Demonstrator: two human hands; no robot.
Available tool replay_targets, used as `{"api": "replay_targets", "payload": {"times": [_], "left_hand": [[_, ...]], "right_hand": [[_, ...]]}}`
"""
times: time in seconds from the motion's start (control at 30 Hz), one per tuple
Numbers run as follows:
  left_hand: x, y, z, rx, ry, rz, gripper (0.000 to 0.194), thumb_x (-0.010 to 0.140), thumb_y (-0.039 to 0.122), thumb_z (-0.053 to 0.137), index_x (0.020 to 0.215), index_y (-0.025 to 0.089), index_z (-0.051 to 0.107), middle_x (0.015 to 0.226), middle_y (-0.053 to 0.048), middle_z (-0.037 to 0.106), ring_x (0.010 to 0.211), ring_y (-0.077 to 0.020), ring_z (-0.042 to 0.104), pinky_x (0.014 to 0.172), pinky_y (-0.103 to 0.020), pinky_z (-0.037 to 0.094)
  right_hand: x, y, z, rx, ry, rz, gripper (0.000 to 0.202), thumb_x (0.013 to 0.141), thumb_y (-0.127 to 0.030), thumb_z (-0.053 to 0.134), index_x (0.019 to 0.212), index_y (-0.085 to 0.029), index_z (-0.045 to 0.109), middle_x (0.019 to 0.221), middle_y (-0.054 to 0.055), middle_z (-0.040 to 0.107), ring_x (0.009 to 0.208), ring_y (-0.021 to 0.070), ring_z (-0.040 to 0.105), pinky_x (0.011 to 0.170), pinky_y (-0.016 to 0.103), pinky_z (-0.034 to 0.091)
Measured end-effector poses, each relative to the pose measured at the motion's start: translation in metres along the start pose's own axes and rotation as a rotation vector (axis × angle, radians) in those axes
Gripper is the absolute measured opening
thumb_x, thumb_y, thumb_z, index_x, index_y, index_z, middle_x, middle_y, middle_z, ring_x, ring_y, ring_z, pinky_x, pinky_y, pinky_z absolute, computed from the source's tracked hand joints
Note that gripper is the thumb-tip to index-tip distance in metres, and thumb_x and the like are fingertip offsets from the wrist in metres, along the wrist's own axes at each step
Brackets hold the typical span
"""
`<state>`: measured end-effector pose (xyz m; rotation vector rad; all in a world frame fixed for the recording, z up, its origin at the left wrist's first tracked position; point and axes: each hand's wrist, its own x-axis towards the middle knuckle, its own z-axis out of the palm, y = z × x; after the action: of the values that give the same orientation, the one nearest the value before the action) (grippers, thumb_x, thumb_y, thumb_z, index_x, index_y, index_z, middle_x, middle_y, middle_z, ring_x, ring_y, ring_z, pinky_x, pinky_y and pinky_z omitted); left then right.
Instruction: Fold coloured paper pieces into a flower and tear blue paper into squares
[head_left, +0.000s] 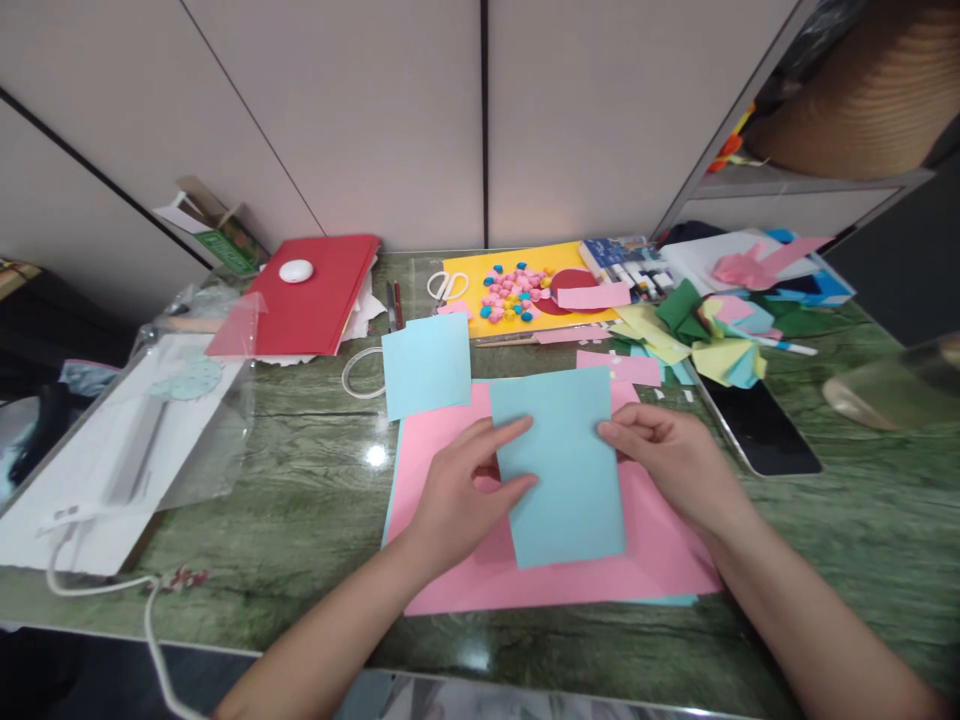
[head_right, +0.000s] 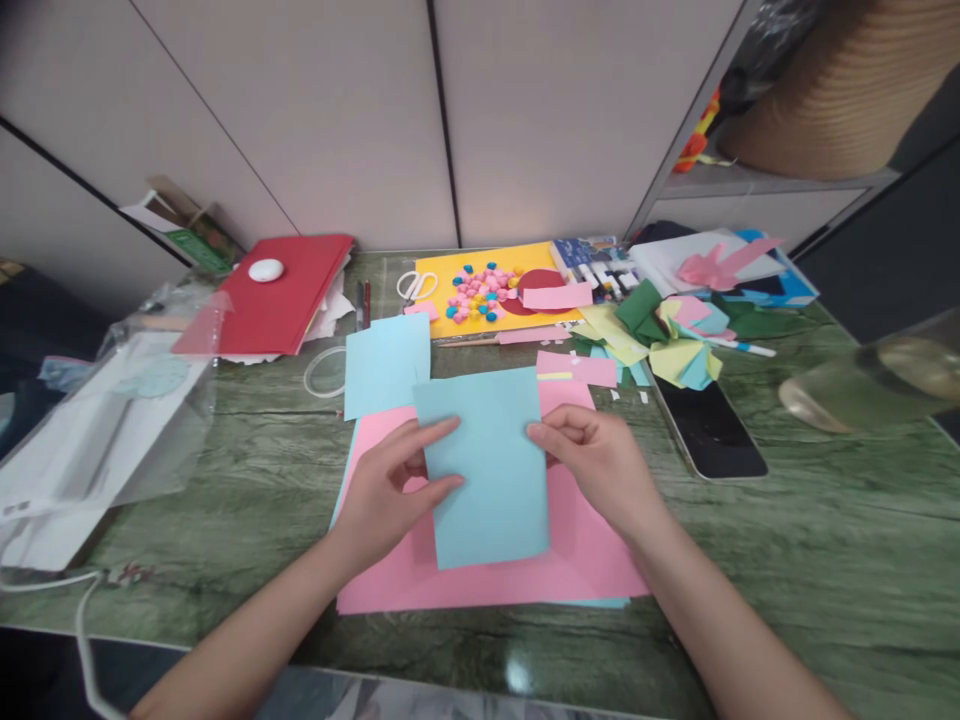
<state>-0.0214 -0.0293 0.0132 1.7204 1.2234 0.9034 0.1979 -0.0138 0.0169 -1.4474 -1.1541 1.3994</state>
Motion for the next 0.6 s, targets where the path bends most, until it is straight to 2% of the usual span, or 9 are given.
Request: {"api": "replay_targets", "payload": {"times": [0.27,0.6], "left_hand": [[-0.0008,-0.0019,0.0013,-0.065,-0.038,-0.027,0.063,0.073,0.022,0.065,0.129,0.035,0.040,0.100,-0.003,0.047,0.070,-0.0113,0.051,0.064,-0.029,0.053],[-0.0024,-0.0005,0.0026,-0.101,-0.055,-0.055,0.069,0.073,0.023,0.065,0.132,0.038,0.033,0.105,-0.003,0.044,0.071,-0.0118,0.052,0.063,-0.030,0.054]], "right_hand": [[0.0029,0.0005,-0.0021,0.023,-0.070,0.033,0.023,0.064,-0.038,0.071,0.065,-0.017,0.062,0.062,-0.001,0.059,0.057,0.0094,0.053,0.053,0.020,0.044],[0.0005,0.0012,-0.0014,-0.029,-0.005,-0.019,0.026,0.064,-0.039,0.070,0.059,-0.017,0.057,0.055,-0.003,0.055,0.052,0.0082,0.048,0.050,0.019,0.040]]}}
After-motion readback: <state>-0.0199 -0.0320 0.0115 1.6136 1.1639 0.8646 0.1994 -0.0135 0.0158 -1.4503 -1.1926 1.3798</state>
